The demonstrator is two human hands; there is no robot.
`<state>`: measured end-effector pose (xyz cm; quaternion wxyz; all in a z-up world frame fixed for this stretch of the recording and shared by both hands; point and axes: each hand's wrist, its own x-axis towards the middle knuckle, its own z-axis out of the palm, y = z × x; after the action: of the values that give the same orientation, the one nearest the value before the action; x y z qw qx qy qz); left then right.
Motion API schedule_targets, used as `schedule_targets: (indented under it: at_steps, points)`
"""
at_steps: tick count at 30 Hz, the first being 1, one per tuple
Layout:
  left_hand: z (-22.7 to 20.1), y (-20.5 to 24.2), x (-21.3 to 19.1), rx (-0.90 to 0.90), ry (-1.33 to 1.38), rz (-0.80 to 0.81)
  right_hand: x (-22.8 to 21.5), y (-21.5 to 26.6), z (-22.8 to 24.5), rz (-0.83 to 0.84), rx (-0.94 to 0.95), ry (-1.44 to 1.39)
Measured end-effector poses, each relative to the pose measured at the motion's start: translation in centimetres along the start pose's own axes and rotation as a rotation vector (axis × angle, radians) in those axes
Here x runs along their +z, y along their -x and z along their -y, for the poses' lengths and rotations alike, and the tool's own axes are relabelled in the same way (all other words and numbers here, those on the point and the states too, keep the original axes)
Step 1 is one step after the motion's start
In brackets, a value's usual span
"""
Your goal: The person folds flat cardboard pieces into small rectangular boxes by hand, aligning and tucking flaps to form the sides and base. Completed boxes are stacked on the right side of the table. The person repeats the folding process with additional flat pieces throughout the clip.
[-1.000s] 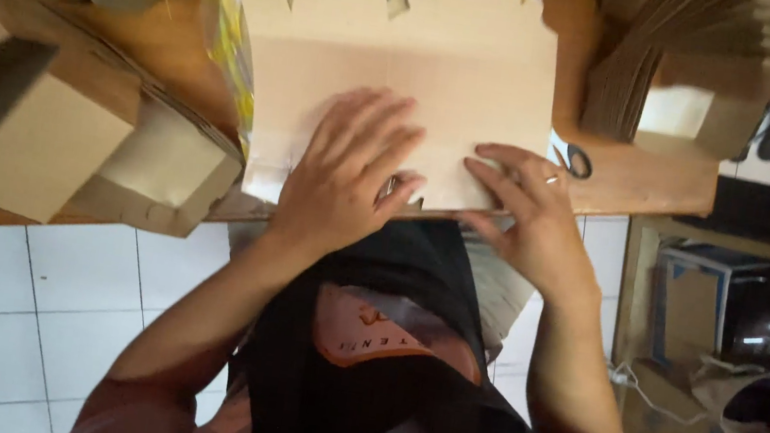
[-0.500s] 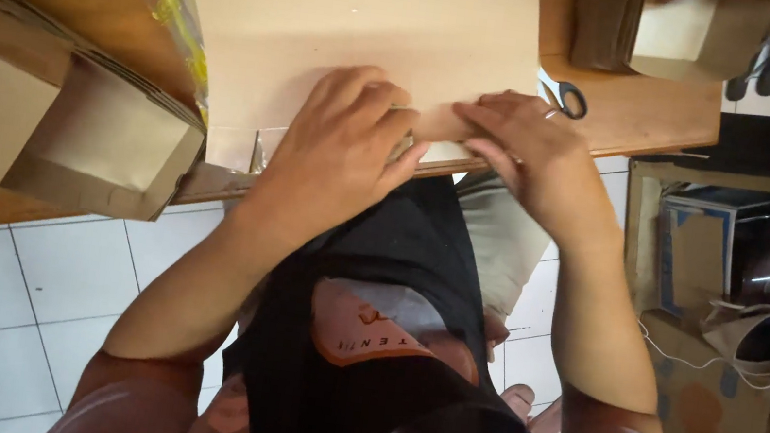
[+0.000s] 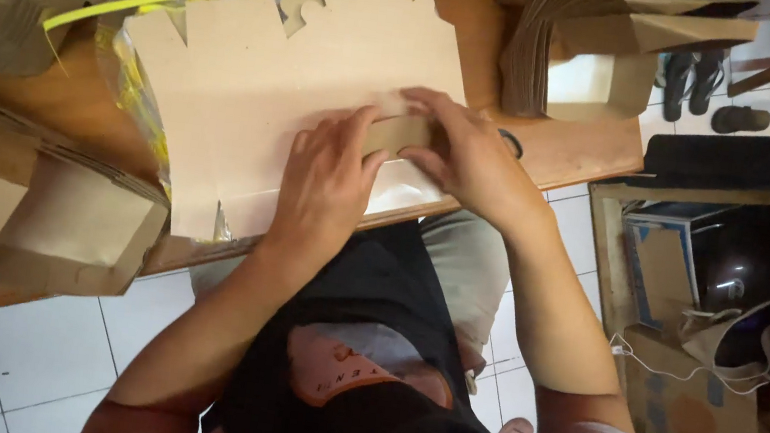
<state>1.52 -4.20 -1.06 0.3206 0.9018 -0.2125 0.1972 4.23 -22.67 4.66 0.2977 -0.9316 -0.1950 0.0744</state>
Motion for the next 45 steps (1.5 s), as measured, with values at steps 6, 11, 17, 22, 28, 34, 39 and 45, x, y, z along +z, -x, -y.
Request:
schedule_targets:
  at_steps: [6, 11, 17, 22, 28, 34, 39, 45]
  points:
    - [-2.4, 0.7, -1.1, 0.073, -0.144, 0.031, -0.8, -0.8, -0.7, 0.086, 0.229, 0.397]
    - [-3.5, 3.0, 0.7, 0.071, -0.308, 0.115, -0.1, -0.7, -2.1, 0.079, 0.309, 0.384]
    - [-3.2, 2.5, -0.7, 0.098, -0.300, 0.161, -0.1, -0.6, -2.4, 0.030, 0.320, 0.123]
    - [-3.5, -0.2, -0.2, 0.099, -0.216, 0.050, 0.8, 1.3, -2.5, -0.114, 0.285, 0.026]
    - [-5.0, -1.3, 2.7, 0.191, -0.029, 0.079, 2.0, 5.5, -2.8, -0.303, 0.145, -0.046]
    - [-5.2, -1.3, 2.7, 0.214, -0.063, 0.106, 3.2, 7.4, -2.9, -0.449, 0.101, 0.045]
    - [-5.0, -0.8, 2.7, 0.211, -0.112, 0.160, 3.5, 7.6, -2.7, -0.443, 0.141, 0.063]
    - [-4.9, -0.7, 2.5, 0.198, -0.081, 0.203, 2.0, 6.8, -1.3, -0.445, 0.054, 0.097]
